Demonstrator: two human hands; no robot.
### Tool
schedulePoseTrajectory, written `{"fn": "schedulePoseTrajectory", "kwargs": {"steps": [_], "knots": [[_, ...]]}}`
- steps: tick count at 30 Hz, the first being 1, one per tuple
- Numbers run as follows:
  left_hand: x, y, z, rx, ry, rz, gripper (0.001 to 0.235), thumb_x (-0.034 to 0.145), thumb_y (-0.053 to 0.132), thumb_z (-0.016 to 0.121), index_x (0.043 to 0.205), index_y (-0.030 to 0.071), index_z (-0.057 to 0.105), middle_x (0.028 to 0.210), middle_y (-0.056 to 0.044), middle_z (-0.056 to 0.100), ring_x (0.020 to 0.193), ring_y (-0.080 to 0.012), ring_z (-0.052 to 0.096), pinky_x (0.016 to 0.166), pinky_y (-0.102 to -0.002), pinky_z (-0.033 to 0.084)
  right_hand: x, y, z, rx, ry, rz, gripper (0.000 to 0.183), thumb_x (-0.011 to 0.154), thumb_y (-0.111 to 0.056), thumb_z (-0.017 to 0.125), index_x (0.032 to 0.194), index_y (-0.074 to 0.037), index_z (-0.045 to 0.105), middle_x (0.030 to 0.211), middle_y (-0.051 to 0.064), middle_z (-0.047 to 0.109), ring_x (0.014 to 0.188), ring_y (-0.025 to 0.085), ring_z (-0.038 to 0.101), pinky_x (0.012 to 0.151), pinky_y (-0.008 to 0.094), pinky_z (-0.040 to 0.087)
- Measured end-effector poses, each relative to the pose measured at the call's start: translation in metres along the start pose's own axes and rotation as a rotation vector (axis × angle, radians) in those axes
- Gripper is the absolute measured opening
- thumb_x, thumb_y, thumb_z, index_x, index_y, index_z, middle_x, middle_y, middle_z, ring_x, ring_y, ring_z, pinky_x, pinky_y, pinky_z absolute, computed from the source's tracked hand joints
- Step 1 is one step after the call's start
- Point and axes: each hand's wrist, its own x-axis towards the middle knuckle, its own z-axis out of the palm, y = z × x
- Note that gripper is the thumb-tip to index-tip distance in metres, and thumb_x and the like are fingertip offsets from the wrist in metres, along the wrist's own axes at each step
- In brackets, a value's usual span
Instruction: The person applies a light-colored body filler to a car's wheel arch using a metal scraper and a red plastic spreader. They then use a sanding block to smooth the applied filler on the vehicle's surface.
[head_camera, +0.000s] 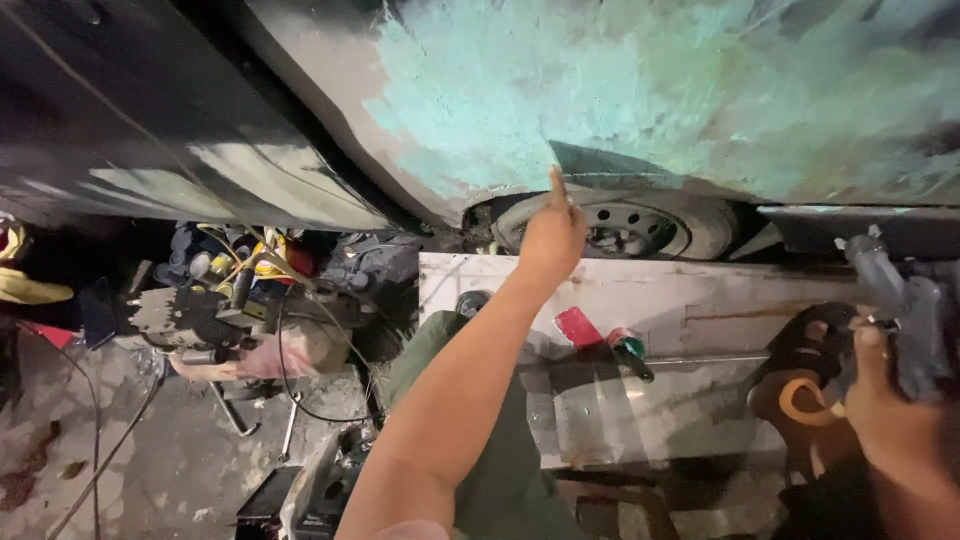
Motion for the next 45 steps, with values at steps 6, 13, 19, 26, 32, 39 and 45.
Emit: {"fn": "schedulePoseTrajectory", "kwargs": {"steps": [6,13,19,26,32,39,45], "knots": [[-0.027,0.032,0.031,-0.094,-0.014,0.242,0.070,0.104,0.018,0.042,0.165,-0.001,0.012,0.054,-0.012,0.058,0.043,-0.0296,0.046,0.040,-0.042,0.033,-0.025,0.071,0.011,-0.150,0.064,0.183,0.047,0.134,-0.026,0.069,0.148,0.018,0.065,0.135,0.035,0.066,0.117,0.043,0.063,0.096,0.049,0.046],[-0.037,0.052,0.022,-0.789,-0.144,-0.390,0.055,0.104,0.026,0.040,0.156,0.008,0.035,0.139,-0.019,0.060,0.095,-0.0338,0.070,0.073,-0.040,0.064,-0.088,0.326,0.060,-0.809,0.335,0.623,0.105,0.119,-0.118,0.075,0.094,-0.017,0.076,0.081,-0.001,0.070,0.059,0.017,0.063,0.051,0.034,0.048],[-0.017,0.041,0.013,-1.386,0.168,-0.872,0.063,0.103,0.023,0.042,0.163,0.014,0.023,0.163,-0.010,0.042,0.103,-0.0393,0.074,0.084,-0.034,0.059,-0.041,0.110,0.011,-0.404,0.044,0.699,0.082,0.133,-0.071,0.075,0.118,0.009,0.070,0.101,0.022,0.071,0.080,0.036,0.067,0.062,0.050,0.048],[-0.010,0.064,-0.026,-1.421,0.209,-0.976,0.071,0.100,0.026,0.031,0.167,0.040,0.011,0.152,0.007,0.051,0.093,-0.0179,0.073,0.087,-0.056,0.031,-0.014,0.034,-0.002,-0.167,0.032,0.662,0.058,0.121,-0.045,0.075,0.139,0.008,0.062,0.130,0.025,0.065,0.113,0.037,0.062,0.092,0.049,0.045],[-0.016,0.070,-0.018,-1.355,0.154,-0.824,0.072,0.096,0.029,0.042,0.164,0.022,0.021,0.143,-0.015,0.055,0.081,-0.0209,0.071,0.103,-0.051,0.036,-0.001,-0.009,-0.006,-0.109,0.005,0.529,0.055,0.115,-0.029,0.074,0.147,0.011,0.057,0.142,0.031,0.059,0.129,0.043,0.054,0.103,0.055,0.038],[-0.069,0.116,-0.033,-0.967,-0.252,-0.510,0.039,0.109,0.032,0.040,0.138,0.010,0.055,0.125,-0.009,0.072,0.092,-0.0224,0.074,0.111,-0.046,0.040,-0.006,-0.003,-0.004,0.079,-0.036,0.391,0.035,0.119,-0.018,0.068,0.145,0.005,0.062,0.133,0.023,0.064,0.119,0.035,0.060,0.100,0.049,0.045],[-0.068,0.124,0.003,-1.001,-0.314,-0.793,0.083,0.100,0.047,0.042,0.169,0.024,0.005,0.089,0.001,0.050,0.106,-0.0182,0.076,0.043,-0.035,0.015,0.001,-0.009,-0.012,0.157,0.038,0.141,0.016,0.123,-0.007,0.068,0.128,0.007,0.067,0.132,0.021,0.069,0.123,0.030,0.066,0.114,0.044,0.050]]}}
